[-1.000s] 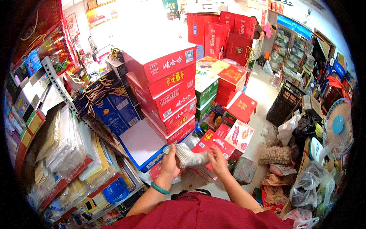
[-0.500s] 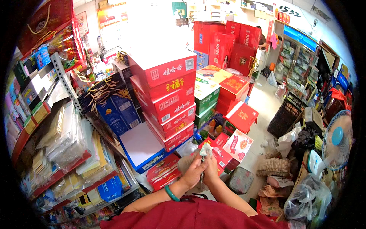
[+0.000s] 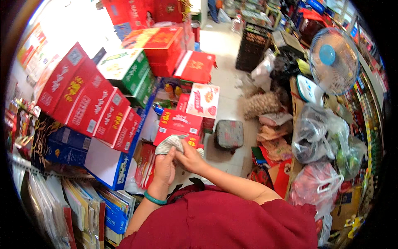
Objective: The person repeatedly picks up red cardboard boxes from a pile on the floor and stacks them on a shelf. The person also wipes the shelf surface with a cloth between stacking actions.
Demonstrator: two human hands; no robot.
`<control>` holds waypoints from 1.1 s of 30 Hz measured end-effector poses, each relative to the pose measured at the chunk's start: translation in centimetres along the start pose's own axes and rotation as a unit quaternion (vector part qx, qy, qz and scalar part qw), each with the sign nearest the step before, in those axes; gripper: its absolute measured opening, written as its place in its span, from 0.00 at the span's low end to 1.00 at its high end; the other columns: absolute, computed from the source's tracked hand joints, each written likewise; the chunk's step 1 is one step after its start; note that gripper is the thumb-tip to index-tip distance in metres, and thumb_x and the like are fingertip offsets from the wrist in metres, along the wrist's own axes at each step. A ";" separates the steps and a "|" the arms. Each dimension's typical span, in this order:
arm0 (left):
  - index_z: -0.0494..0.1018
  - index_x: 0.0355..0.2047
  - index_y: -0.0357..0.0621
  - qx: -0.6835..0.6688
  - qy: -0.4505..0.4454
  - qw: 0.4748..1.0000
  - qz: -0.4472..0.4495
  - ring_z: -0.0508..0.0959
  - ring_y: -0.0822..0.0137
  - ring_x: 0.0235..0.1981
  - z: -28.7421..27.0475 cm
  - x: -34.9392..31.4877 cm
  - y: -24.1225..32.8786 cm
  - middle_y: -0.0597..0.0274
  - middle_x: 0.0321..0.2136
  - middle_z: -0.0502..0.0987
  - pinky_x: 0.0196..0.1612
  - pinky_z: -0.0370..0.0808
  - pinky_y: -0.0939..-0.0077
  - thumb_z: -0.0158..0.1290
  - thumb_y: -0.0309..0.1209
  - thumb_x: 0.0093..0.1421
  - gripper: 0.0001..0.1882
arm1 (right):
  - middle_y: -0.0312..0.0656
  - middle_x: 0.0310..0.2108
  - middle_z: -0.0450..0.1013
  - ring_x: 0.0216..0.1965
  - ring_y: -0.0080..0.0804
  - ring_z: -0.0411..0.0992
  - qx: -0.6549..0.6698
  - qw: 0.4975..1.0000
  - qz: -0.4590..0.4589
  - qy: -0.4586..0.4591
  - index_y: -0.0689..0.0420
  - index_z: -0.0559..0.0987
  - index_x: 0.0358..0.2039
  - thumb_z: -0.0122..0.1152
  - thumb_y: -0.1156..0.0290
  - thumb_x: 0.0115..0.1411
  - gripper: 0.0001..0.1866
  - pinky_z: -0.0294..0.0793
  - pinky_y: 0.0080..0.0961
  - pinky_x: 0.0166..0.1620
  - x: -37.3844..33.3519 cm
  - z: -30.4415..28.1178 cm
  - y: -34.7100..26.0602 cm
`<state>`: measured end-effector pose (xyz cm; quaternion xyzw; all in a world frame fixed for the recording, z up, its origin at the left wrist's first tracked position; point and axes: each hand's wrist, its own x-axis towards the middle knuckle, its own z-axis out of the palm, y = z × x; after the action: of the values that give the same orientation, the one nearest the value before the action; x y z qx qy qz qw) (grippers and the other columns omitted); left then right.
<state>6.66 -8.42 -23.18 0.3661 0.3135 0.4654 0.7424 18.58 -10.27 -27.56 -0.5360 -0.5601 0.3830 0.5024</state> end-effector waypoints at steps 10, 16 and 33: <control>0.69 0.44 0.39 0.006 0.012 0.991 -0.134 0.76 0.65 0.41 -0.5 2.4 -3.0 0.58 0.41 0.75 0.47 0.71 0.68 0.45 0.29 0.62 0.11 | 0.46 0.53 0.65 0.55 0.32 0.62 0.161 0.982 0.098 -0.006 0.60 0.60 0.59 0.50 0.65 0.62 0.27 0.62 0.28 0.54 -5.4 -3.7 5.2; 0.69 0.43 0.38 0.019 -0.077 0.975 -0.209 0.76 0.65 0.39 1.4 4.1 -3.3 0.59 0.38 0.76 0.44 0.73 0.69 0.46 0.28 0.61 0.12 | 0.50 0.51 0.64 0.51 0.44 0.65 -0.004 0.989 0.111 0.092 0.56 0.60 0.60 0.60 0.68 0.53 0.34 0.64 0.33 0.54 -6.4 -5.1 5.2; 0.73 0.38 0.40 0.127 -0.179 0.928 -0.301 0.75 0.74 0.29 11.2 8.3 -9.4 0.66 0.29 0.77 0.32 0.72 0.80 0.50 0.31 0.61 0.08 | 0.45 0.54 0.64 0.56 0.45 0.59 -0.166 0.983 0.025 0.078 0.54 0.67 0.54 0.60 0.73 0.48 0.30 0.59 0.36 0.58 -5.9 -17.5 8.3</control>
<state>23.09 -6.37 -26.13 0.4232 0.3273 0.1029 0.8386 36.92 -16.91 -32.94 -0.6539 -0.5612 0.2543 0.4390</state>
